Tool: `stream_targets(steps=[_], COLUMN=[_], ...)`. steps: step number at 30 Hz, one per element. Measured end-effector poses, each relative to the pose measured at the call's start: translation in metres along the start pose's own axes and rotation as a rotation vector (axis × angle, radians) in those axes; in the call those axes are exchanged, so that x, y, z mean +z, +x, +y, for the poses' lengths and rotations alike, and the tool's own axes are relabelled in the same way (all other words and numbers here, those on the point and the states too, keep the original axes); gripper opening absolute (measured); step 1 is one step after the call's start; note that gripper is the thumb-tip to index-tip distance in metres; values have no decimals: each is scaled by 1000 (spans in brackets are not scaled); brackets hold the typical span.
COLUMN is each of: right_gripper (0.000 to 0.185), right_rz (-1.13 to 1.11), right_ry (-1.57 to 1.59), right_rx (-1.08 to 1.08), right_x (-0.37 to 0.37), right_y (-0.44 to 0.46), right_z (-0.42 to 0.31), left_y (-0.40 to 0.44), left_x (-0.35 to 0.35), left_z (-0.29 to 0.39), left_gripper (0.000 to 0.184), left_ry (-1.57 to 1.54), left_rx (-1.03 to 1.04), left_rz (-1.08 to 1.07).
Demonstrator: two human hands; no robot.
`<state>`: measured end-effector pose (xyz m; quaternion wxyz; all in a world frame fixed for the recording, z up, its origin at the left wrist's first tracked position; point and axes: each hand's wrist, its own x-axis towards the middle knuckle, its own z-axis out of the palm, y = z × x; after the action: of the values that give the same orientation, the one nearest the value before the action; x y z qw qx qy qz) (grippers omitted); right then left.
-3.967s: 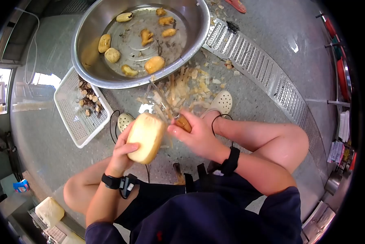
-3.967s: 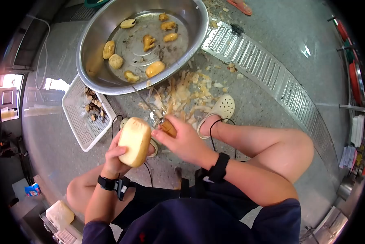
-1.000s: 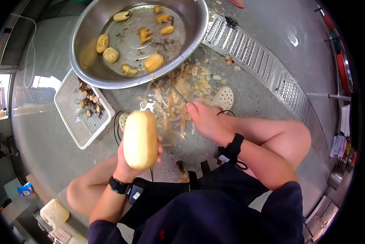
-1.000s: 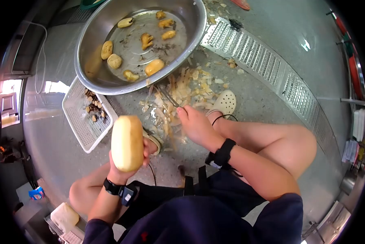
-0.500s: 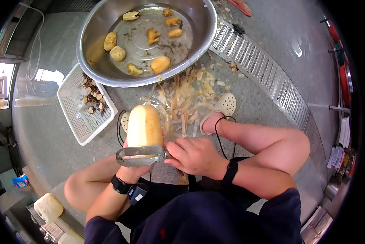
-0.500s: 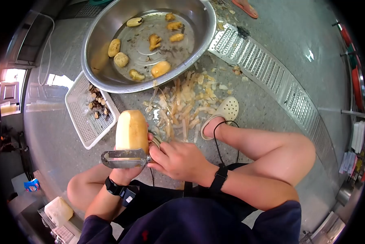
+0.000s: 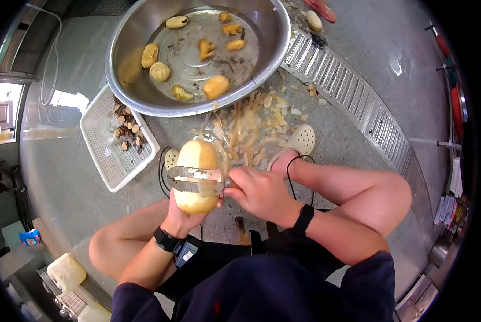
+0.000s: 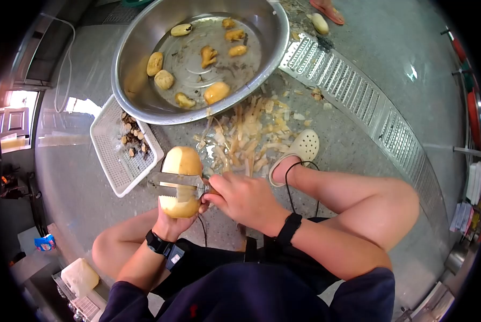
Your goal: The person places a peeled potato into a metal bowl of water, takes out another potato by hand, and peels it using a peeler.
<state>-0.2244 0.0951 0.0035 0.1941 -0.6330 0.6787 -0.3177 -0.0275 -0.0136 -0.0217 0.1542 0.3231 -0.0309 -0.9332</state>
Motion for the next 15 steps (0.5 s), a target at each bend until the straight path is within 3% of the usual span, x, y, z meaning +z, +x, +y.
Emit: stream_targets(steps=[4, 7, 12, 15], right_gripper=[28, 28, 29, 30], right_rz=[22, 12, 29, -90], right_ry=[-18, -58, -107, -332], right_rx=[58, 49, 7, 504], right_x=[7, 4, 12, -17], right_y=[5, 4, 3, 19], right_z=[20, 27, 41, 96], left_y=[3, 4, 4, -2], left_x=[-8, -13, -20, -7], left_z=[-3, -5, -9, -8], left_gripper=[55, 55, 58, 61], left_ry=[-25, -87, -76, 47], left_rx=[-40, -73, -115, -130], left_rz=[-137, -41, -93, -143])
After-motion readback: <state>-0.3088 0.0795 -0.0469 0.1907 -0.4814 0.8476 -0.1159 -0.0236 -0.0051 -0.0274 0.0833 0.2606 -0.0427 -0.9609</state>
